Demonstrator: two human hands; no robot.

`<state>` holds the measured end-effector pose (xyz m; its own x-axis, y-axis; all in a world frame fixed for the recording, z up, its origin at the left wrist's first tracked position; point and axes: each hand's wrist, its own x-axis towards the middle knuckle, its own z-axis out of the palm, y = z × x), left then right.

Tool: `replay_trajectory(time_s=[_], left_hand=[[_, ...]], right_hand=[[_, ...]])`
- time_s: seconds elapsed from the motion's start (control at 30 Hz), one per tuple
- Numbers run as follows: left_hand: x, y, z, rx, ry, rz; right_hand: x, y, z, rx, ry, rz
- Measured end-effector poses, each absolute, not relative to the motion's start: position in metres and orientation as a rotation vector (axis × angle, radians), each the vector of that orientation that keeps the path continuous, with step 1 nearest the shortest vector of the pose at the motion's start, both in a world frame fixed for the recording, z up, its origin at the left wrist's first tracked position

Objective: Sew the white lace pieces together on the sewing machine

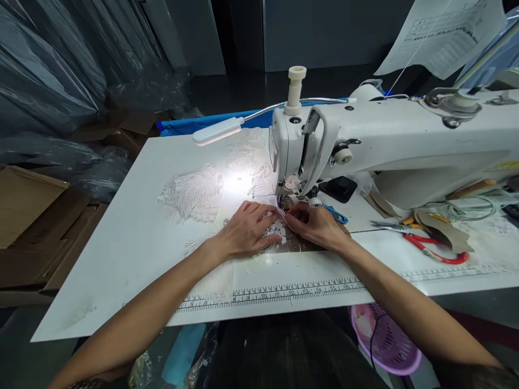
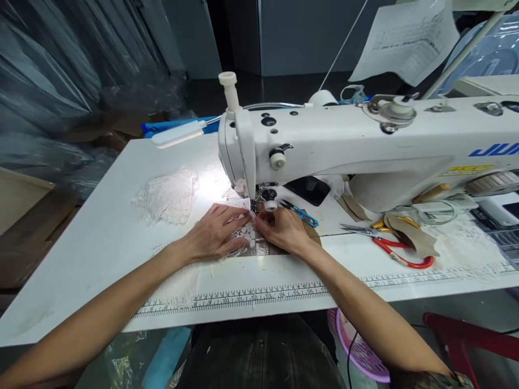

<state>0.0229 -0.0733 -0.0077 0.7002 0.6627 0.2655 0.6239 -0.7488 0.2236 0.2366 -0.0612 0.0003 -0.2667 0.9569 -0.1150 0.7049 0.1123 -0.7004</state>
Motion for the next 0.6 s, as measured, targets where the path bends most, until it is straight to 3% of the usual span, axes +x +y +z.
replay_trajectory(time_s=[0.2,0.4,0.6], left_hand=[[0.015,-0.069,-0.007,2.687,1.069,0.556],[0.017,-0.071,-0.008,2.827,1.177,0.374],[0.018,-0.075,-0.007,2.843,1.202,0.631]], right_hand=[[0.242,-0.065,-0.002,-1.505,-1.99,1.154],[0.234,-0.078,-0.004,-1.572,-1.983,0.851],[0.228,-0.087,-0.011,-1.423,-2.1,0.626]])
